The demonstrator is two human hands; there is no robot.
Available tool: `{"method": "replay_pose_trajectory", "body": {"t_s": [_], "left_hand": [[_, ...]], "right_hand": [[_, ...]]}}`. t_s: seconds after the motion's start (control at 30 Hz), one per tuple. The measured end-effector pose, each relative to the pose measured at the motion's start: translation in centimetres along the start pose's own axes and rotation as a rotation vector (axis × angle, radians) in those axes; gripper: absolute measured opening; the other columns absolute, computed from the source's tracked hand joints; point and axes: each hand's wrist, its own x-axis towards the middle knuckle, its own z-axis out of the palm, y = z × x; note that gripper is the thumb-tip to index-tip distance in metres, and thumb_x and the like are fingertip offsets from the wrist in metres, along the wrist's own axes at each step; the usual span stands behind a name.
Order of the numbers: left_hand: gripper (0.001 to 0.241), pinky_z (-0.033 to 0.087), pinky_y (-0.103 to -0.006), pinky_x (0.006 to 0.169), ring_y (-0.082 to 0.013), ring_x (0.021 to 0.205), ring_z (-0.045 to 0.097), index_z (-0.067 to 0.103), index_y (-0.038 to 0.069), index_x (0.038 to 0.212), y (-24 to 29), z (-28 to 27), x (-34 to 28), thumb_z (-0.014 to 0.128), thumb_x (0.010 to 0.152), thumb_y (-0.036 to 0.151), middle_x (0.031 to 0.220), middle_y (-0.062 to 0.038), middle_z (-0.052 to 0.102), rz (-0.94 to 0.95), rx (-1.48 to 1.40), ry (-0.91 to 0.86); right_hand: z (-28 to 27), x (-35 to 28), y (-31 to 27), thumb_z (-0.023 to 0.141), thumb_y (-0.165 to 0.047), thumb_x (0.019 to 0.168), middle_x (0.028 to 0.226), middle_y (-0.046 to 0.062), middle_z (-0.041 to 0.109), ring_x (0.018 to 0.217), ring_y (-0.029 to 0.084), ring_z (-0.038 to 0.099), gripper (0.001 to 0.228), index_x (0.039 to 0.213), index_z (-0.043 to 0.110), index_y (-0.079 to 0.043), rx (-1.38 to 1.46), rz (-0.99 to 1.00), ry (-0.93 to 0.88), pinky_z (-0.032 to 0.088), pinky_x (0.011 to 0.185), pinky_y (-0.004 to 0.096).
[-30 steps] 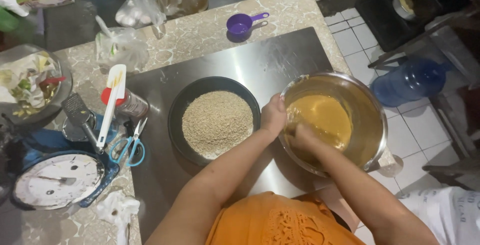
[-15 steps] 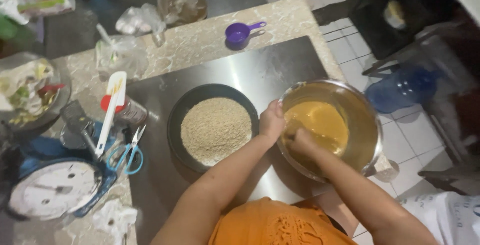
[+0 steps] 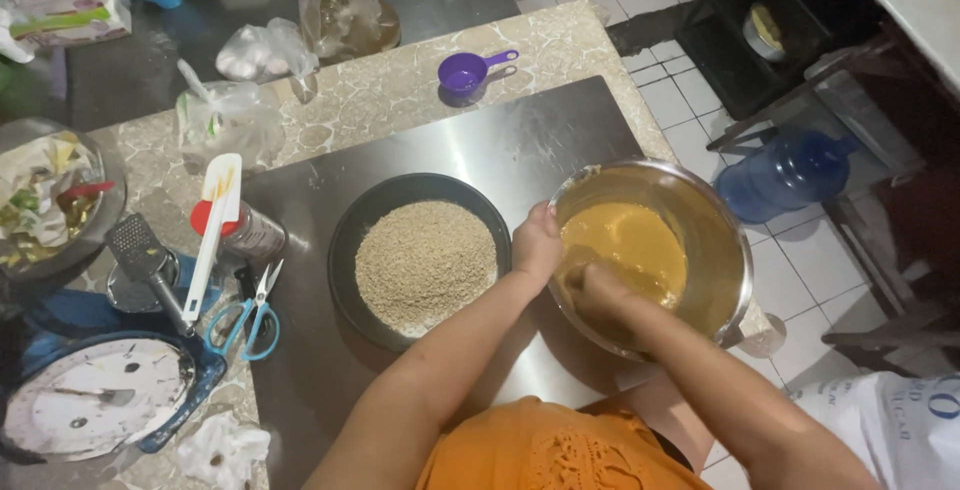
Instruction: Kneading and mixing a thick yellow dough in a metal bowl by hand on a kitchen counter.
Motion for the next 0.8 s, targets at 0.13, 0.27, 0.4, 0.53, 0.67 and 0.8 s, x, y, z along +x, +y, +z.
{"method": "replay_pose_trajectory", "body": {"t_s": [0.13,0.27,0.4,0.53,0.67,0.8], "left_hand": [[0.044,0.053,-0.0572,0.108,-0.0434,0.123,0.067,0.061,0.015,0.138,-0.5,0.2,0.6,0.037,0.112,0.041,0.124,-0.026,0.073,0.028,-0.001,0.008],[0.044,0.054,-0.0556,0.108,-0.0417,0.123,0.068,0.061,0.015,0.138,-0.3,0.1,0.3,0.036,0.113,0.041,0.123,-0.024,0.074,0.031,0.025,0.007],[0.045,0.053,-0.0565,0.108,-0.0424,0.124,0.067,0.061,0.013,0.138,0.0,-0.1,0.2,0.035,0.113,0.04,0.125,-0.024,0.074,0.038,-0.015,-0.028],[0.045,0.052,-0.0564,0.11,-0.0429,0.125,0.066,0.061,0.013,0.139,0.4,-0.5,0.1,0.036,0.113,0.04,0.125,-0.025,0.073,0.015,-0.006,-0.017],[0.046,0.053,-0.053,0.109,-0.0378,0.126,0.067,0.061,0.016,0.141,0.1,-0.3,0.5,0.034,0.113,0.041,0.127,-0.02,0.074,-0.01,-0.006,-0.03],[0.045,0.053,-0.0556,0.109,-0.0418,0.125,0.066,0.062,0.013,0.14,0.4,-0.4,0.1,0.038,0.112,0.039,0.125,-0.024,0.073,0.011,-0.012,-0.007]], "right_hand": [[0.7,0.7,2.8,0.067,-0.037,0.091,0.134,0.012,0.074,0.129,0.031,0.068,0.042,0.13,0.076,-0.026,0.116,0.036,-0.151,0.054,0.111,0.047],[3.4,3.7,2.2,0.07,-0.033,0.092,0.127,0.02,0.076,0.125,0.037,0.069,0.042,0.125,0.08,-0.008,0.349,-0.011,-0.037,0.057,0.103,0.052],[6.4,7.8,3.5,0.073,-0.034,0.091,0.122,0.015,0.079,0.123,0.033,0.071,0.039,0.12,0.083,-0.011,0.314,-0.007,0.05,0.057,0.102,0.046],[4.7,5.1,3.3,0.071,-0.04,0.09,0.126,0.008,0.079,0.124,0.029,0.071,0.041,0.124,0.081,-0.019,0.253,0.043,-0.022,0.057,0.105,0.045],[2.1,2.8,0.1,0.066,-0.035,0.095,0.127,0.014,0.078,0.126,0.033,0.07,0.038,0.124,0.08,-0.014,0.103,-0.017,-0.027,0.057,0.107,0.046],[4.6,7.4,1.3,0.076,-0.043,0.087,0.117,0.008,0.081,0.118,0.028,0.073,0.035,0.114,0.085,-0.022,0.075,-0.006,0.104,0.061,0.099,0.043]]}}
